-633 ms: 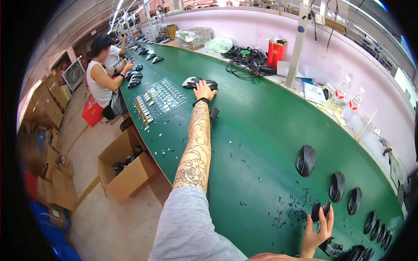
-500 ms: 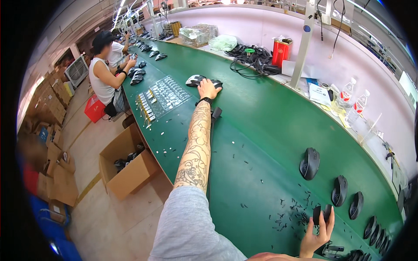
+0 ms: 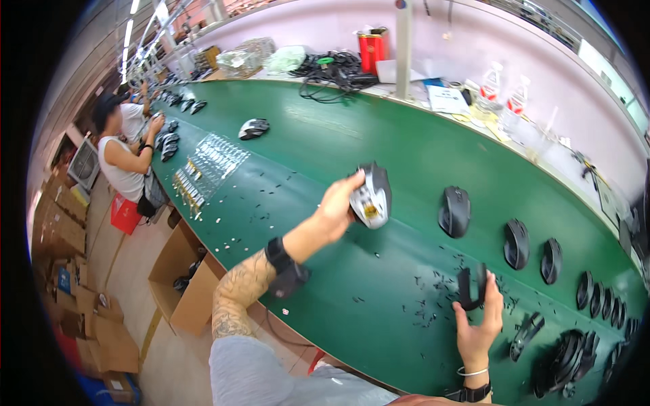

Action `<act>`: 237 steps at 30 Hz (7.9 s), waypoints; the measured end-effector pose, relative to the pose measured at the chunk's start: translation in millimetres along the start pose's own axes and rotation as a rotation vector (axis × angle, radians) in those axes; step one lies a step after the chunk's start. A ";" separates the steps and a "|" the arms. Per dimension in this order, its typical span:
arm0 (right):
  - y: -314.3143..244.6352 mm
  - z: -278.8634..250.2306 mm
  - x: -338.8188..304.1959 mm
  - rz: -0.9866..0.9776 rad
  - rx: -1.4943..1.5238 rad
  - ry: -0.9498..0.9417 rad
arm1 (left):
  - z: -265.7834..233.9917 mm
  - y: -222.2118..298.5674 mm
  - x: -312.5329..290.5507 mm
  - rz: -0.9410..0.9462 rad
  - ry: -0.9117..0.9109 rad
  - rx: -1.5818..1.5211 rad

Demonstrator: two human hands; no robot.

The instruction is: The person assembles computer mice by hand at a green workbench. They repeatedly pick up a mouse body, insert a small black plastic piece into the underside, and place the assembled mouse on the table. The process is repeated for multiple units.

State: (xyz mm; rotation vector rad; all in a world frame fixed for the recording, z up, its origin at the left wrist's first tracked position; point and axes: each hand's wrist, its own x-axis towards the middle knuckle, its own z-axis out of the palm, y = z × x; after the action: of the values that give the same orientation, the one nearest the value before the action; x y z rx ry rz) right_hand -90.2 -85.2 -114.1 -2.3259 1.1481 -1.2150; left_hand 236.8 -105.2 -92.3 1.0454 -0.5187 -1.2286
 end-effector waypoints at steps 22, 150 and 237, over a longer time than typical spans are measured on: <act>-13.3 7.4 -16.7 -0.059 0.097 -0.103 | 90.1 -119.2 -109.0 0.119 -0.295 0.203; 3.9 -21.7 -0.4 -0.041 0.086 0.127 | 81.8 -64.7 -47.8 -0.200 -0.125 -0.123; 30.0 -104.0 -1.0 0.220 0.765 0.308 | -14.0 -41.4 149.2 0.478 0.224 2.102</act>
State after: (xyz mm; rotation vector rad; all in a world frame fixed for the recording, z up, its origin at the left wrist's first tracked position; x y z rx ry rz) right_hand -187.9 -92.3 -68.1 -1.4499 0.7855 -1.5997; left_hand 272.5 -238.3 -164.1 2.4158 -1.8466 0.3472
